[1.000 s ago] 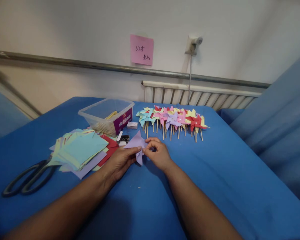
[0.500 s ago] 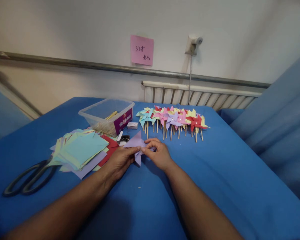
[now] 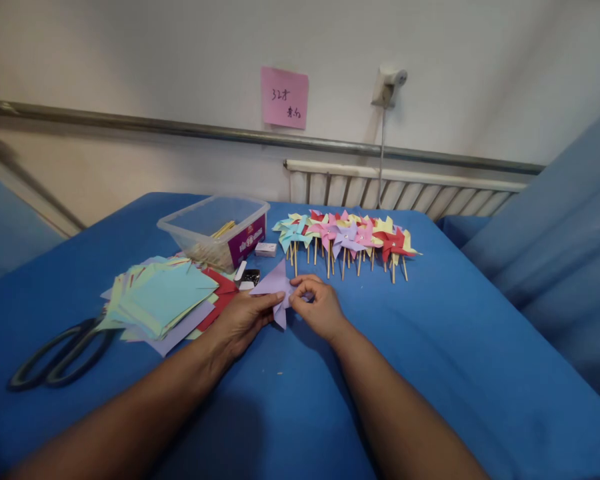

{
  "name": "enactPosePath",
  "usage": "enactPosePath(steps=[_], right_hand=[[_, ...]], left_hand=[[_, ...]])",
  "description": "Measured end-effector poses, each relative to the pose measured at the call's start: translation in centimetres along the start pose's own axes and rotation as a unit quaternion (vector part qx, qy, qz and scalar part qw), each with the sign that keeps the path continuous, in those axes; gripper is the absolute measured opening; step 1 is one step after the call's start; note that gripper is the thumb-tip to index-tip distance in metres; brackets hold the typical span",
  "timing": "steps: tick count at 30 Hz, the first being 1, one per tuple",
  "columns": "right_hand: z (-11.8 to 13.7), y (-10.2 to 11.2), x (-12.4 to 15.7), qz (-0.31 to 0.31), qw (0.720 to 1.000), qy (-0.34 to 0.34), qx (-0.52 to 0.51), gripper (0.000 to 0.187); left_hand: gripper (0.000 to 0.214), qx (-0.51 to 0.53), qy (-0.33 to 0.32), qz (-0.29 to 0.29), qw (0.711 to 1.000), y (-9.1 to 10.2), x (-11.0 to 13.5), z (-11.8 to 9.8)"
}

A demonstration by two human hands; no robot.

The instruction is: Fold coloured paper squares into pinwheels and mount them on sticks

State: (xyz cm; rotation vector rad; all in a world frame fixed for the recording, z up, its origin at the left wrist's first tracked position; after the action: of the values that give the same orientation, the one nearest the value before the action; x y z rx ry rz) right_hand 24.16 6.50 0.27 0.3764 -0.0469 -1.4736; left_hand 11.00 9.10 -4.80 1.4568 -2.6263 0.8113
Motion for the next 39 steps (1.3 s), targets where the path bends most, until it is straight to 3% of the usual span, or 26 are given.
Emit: enactPosePath(steps=[23, 26, 29, 33, 39], right_hand=[[-1.4, -0.2, 0.1, -0.012, 0.998, -0.034, -0.049, 0.013], [-1.9, -0.1, 0.1, -0.029, 0.993, -0.044, -0.107, 0.012], [-2.7, 0.2, 0.2, -0.054, 0.97, -0.063, -0.228, 0.031], [-3.1, -1.2, 0.2, 0.008, 0.94, -0.101, -0.324, 0.04], [-2.3, -2.5, 0.8, 0.08, 0.938, -0.106, -0.319, 0.044]], left_hand=[[0.024, 0.001, -0.004, -0.002, 1.0, -0.3, 0.1, -0.2], [0.02, -0.015, -0.003, -0.003, 1.0, -0.2, 0.1, -0.3], [0.017, -0.038, 0.013, 0.023, 0.999, -0.6, 0.2, -0.5], [0.015, -0.067, 0.053, 0.067, 0.994, -1.3, 0.4, -0.3], [0.004, -0.137, 0.086, 0.113, 0.98, -2.1, 0.7, -0.2]])
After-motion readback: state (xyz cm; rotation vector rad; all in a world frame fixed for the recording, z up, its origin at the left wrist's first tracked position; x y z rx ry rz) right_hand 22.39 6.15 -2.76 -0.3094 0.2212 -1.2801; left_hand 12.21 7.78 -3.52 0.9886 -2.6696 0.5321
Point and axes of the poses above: each hand's wrist, its own x-axis away from the middle knuckle, its own y-axis out of the back of the hand, z = x × y, the point moved 10 cm from there along -x, towards the middle knuckle, and after that the axes turned 14 degrees about z, right-handed, at the moved point
